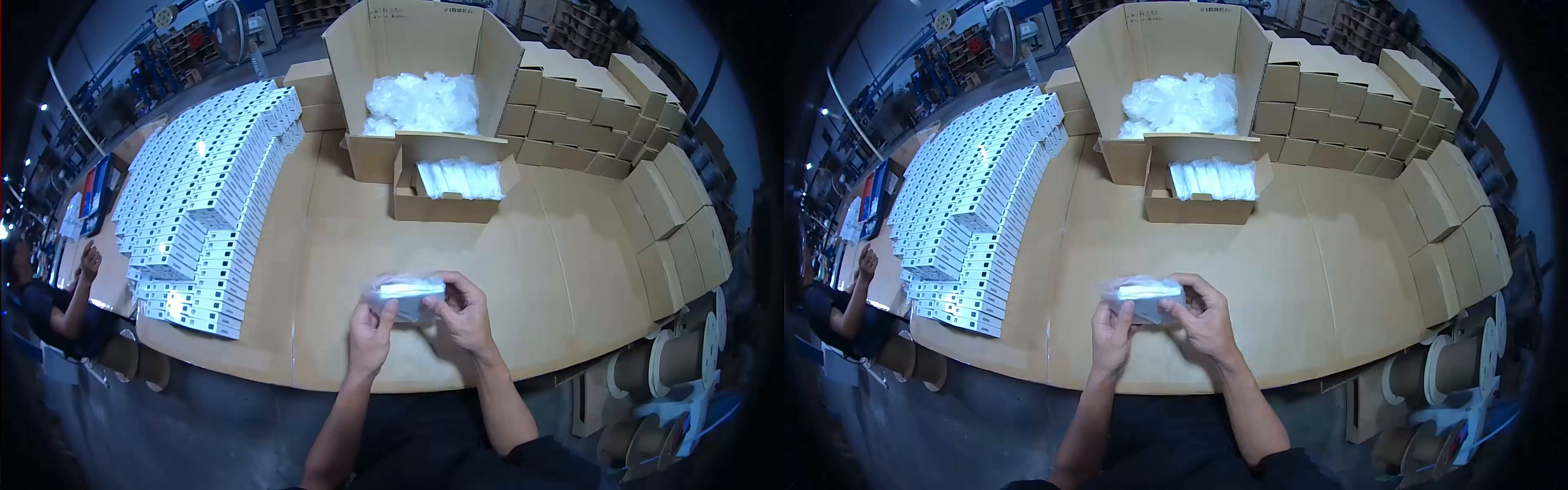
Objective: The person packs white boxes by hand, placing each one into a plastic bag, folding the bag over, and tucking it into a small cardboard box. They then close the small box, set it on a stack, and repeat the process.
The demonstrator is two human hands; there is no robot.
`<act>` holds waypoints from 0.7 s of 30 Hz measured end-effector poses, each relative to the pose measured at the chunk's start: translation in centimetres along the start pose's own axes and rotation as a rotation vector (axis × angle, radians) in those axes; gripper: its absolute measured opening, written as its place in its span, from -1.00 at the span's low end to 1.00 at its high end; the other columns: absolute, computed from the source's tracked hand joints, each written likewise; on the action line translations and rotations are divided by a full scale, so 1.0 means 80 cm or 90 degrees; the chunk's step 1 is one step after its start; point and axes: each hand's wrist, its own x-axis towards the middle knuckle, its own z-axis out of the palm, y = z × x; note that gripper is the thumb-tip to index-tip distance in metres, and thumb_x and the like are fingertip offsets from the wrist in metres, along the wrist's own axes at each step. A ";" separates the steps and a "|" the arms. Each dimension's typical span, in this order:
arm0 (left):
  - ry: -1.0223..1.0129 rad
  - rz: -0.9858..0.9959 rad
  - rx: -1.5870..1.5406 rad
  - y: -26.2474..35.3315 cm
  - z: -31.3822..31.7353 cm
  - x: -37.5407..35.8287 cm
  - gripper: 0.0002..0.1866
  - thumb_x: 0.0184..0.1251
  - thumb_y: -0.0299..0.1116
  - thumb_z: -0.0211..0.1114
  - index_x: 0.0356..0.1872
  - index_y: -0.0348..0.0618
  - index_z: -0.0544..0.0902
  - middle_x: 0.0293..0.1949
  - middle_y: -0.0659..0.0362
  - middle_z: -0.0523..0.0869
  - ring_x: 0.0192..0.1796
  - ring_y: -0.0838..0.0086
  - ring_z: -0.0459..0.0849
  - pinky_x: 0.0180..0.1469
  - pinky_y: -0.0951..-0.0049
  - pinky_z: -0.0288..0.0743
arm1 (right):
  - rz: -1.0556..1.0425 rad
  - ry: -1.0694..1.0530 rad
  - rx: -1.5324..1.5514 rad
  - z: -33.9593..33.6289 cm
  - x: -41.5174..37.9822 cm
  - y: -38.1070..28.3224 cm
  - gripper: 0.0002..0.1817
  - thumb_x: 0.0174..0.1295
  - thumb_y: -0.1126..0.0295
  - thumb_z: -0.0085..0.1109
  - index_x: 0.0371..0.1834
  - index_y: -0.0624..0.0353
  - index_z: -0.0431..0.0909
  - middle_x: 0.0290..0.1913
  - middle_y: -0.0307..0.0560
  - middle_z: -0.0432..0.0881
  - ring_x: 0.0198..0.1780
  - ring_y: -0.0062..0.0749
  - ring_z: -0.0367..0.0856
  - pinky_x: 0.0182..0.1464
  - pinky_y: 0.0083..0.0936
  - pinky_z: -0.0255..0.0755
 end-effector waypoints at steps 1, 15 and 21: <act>0.005 -0.033 -0.022 0.002 -0.001 -0.001 -0.64 0.71 -0.29 0.11 0.25 -0.40 0.57 0.21 0.05 0.66 0.26 0.38 0.63 0.31 0.34 0.53 | 0.003 -0.007 -0.031 0.000 0.001 -0.004 -0.71 0.40 0.56 0.34 0.14 0.36 0.63 0.06 -0.05 0.75 0.08 -0.47 0.69 0.17 -0.49 0.59; 0.141 -0.112 -0.019 0.013 0.001 0.010 -0.66 0.67 -0.19 0.19 -0.03 -0.32 0.71 -0.14 0.11 0.77 -0.12 0.48 0.78 -0.09 0.40 0.76 | -0.128 0.042 -0.023 0.003 -0.002 -0.017 -0.81 0.38 0.48 0.36 0.01 0.28 0.77 0.33 0.07 0.63 0.26 -0.31 0.64 0.32 -0.35 0.49; 0.121 -0.118 -0.045 0.010 -0.002 0.011 -0.68 0.69 -0.19 0.15 -0.02 -0.29 0.66 -0.12 0.07 0.76 -0.10 0.40 0.81 -0.07 0.32 0.80 | -0.053 -0.104 -0.339 -0.007 0.002 -0.034 -0.61 0.14 0.56 0.47 0.08 0.10 0.80 0.05 0.07 0.79 0.03 -0.13 0.73 0.22 -0.30 0.54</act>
